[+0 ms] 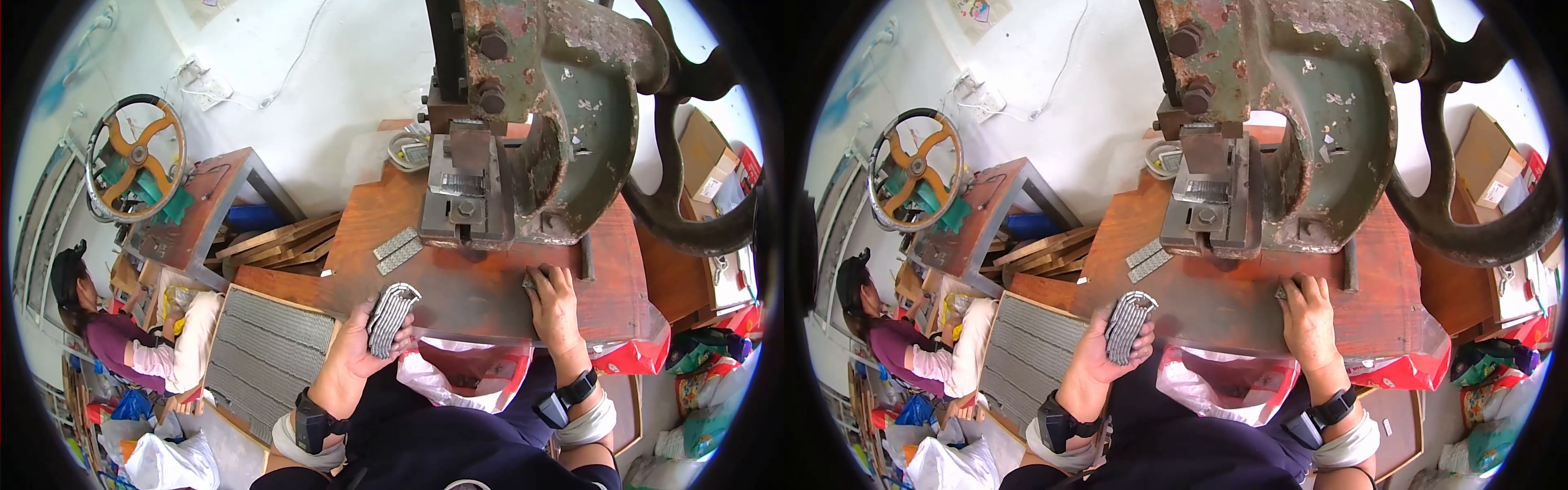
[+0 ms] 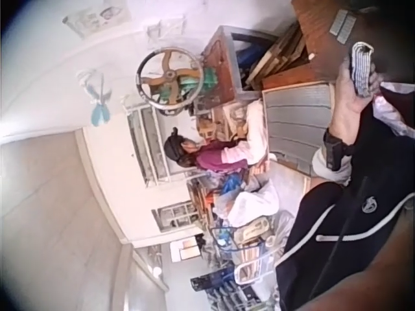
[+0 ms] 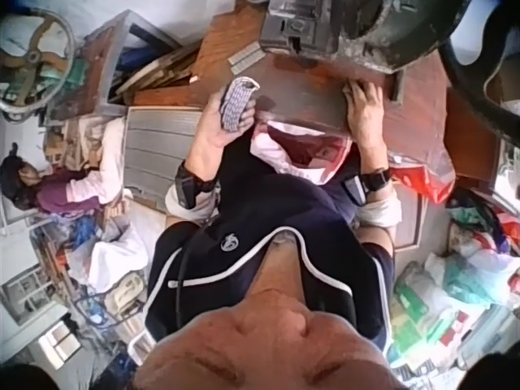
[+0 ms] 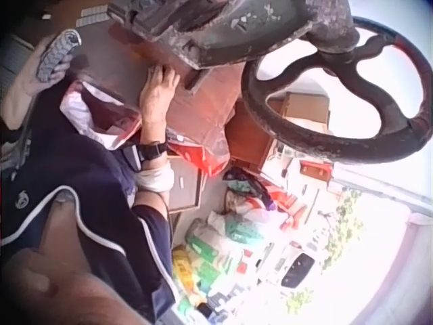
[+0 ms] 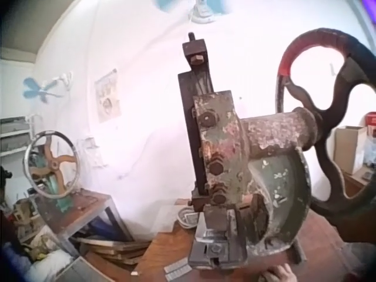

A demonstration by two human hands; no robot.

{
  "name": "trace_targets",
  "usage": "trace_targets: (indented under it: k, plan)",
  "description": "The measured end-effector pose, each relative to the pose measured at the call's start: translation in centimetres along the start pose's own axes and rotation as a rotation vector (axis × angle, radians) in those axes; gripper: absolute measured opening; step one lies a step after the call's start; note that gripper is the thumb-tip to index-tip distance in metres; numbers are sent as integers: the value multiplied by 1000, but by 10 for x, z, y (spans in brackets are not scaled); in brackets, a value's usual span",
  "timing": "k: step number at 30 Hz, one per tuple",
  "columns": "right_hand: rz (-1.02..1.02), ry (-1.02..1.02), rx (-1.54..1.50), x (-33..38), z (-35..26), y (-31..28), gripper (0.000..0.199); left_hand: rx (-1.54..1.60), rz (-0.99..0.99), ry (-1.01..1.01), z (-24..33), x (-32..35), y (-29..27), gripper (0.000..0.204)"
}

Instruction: Manually punching or stamping small metal components using a hand-operated press.

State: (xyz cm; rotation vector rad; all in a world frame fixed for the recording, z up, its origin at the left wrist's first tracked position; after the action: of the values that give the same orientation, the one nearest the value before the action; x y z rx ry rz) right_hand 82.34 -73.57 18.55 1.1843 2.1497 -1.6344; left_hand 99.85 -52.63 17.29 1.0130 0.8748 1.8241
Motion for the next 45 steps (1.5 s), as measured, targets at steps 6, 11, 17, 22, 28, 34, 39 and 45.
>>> trace_targets:
  k: [6, 11, 17, 22, 28, 34, 39, 45]
  plan:
    - [30, 121, -31, 5, 8, -6, 26, 3, -36, -128, -27, 9, -10, 49]
    - [31, 790, -1336, 34, -11, -17, 17, -38, 36, -268, -53, 19, -28, 40]
    - [-250, 946, -1508, 82, -22, -12, 19, -261, 73, -414, -90, -11, -56, 32]
    - [-495, 973, -1312, 108, -26, 11, 23, -2134, -125, -141, -124, -50, -120, 43]
    - [-682, 1034, -1336, 144, -18, 73, 23, -1816, -200, 140, -107, -13, -105, 33]
    - [-543, 97, -65, 173, 0, 131, 34, -1813, 202, 1391, 0, 24, -8, 8]
    - [-848, 145, -659, 91, -59, 62, 32, -2291, 626, 1145, 36, -35, 9, 26]
    - [-418, 41, -453, 46, -65, -11, 25, -2101, 634, 1082, 24, -54, 3, 12]
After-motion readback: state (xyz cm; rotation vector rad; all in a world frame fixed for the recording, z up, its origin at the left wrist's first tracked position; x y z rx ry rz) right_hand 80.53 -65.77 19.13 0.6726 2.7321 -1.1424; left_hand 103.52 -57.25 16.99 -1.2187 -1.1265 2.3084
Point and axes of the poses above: each hand's wrist, its own x-axis away from the middle knuckle, its own y-axis out of the palm, z = x × y, the point moved 3 cm from there along -x, towards the middle knuckle, and after that the axes turned 2 degrees about y, right-handed, at the moved point
